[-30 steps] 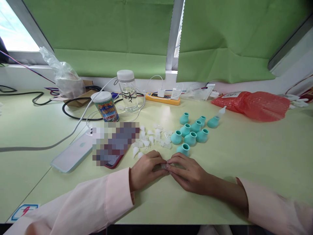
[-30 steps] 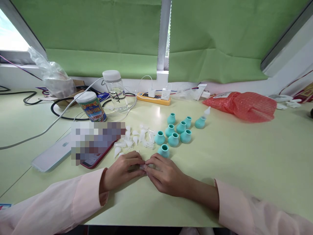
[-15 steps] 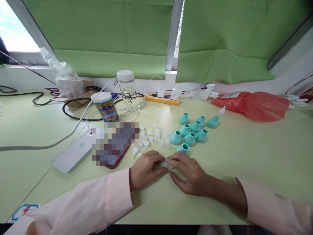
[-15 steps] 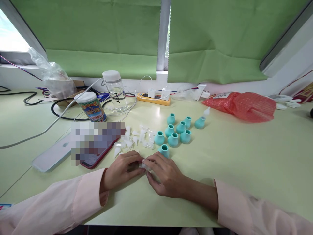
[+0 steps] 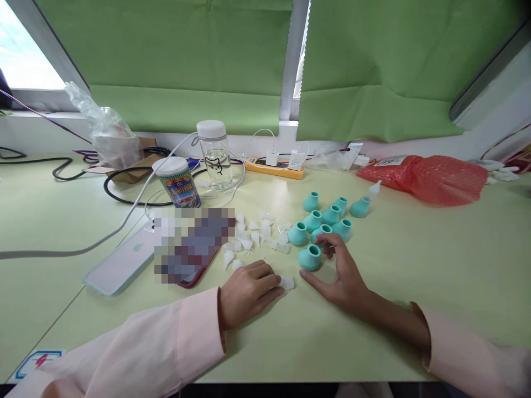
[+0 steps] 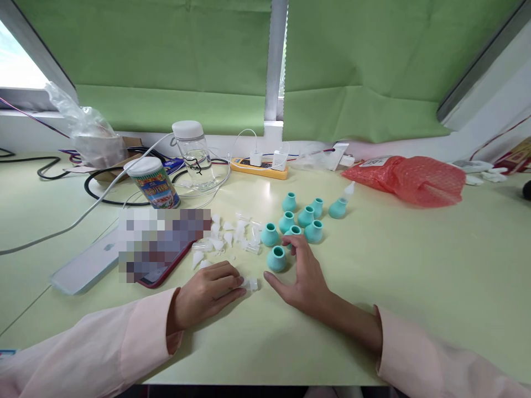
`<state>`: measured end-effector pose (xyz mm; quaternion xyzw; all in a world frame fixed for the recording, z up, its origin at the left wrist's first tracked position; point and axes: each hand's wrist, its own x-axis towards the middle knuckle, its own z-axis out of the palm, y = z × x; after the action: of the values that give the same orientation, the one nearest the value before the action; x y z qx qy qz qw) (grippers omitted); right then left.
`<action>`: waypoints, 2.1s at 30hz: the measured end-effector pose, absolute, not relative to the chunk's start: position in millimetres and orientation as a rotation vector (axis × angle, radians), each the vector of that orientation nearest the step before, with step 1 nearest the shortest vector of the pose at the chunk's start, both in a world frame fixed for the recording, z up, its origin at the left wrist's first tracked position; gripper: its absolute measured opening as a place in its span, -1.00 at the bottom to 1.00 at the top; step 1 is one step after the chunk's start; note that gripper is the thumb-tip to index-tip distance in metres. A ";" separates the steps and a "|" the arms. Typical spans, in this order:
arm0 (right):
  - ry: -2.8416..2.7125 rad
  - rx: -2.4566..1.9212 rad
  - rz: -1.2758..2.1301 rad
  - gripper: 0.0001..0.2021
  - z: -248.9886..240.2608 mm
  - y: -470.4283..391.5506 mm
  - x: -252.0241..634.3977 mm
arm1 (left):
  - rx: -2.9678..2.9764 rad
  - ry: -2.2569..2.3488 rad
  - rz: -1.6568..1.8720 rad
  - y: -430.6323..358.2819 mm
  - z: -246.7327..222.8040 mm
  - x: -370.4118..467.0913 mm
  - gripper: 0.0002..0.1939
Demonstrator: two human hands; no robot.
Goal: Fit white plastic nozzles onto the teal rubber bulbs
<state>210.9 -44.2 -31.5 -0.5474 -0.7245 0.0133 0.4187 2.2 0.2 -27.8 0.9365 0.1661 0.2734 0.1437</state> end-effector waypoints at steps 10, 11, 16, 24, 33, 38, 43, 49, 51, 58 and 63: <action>-1.896 -1.223 0.079 -0.67 -30.1 -43.7 207.6 | 2.660 0.526 0.775 -3.0 -25.2 4.8 -0.89; -1.901 -1.188 0.085 -0.66 -28.7 -45.1 206.9 | 2.637 0.549 0.788 -4.1 -24.6 5.2 -0.88; -1.923 -1.121 0.140 -0.67 -22.5 -50.4 205.6 | 2.552 0.537 0.846 -6.4 -22.6 5.4 -0.86; -2.061 -1.094 0.117 -0.77 -25.8 -48.1 208.3 | 2.020 0.791 0.936 -4.7 -11.8 4.7 -0.80; -2.148 -1.049 0.019 -0.93 -28.6 -48.8 198.0 | 1.770 0.771 0.873 -9.3 -16.9 9.6 -0.75; -2.137 -1.086 0.018 -0.93 -30.2 -51.3 192.5 | 1.893 0.780 0.880 -11.2 -15.6 10.1 -0.77; -2.198 -1.095 -0.098 -0.92 -32.6 -52.8 192.8 | 2.110 0.759 0.908 -13.4 -11.4 9.6 -0.85; -2.277 -1.081 -0.070 -0.89 -29.9 -52.5 191.4 | 2.260 0.604 1.016 -14.6 -13.3 6.8 -0.88; -2.243 -1.100 0.048 -0.90 -27.8 -53.4 189.5 | 2.292 0.544 1.056 -15.6 -14.9 6.1 -0.89; -2.101 -1.245 0.514 -0.93 -16.4 -56.8 185.8 | 2.509 0.415 1.203 -22.3 -16.6 5.9 -0.86; -2.171 -1.290 0.804 -0.91 -6.9 -56.6 187.6 | 2.854 0.332 1.155 -26.3 -17.5 3.3 -0.84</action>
<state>187.6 -56.6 -6.9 -0.4723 -0.7945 0.2942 0.2433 3.3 -26.3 -17.5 0.9214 0.1072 0.3729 0.0223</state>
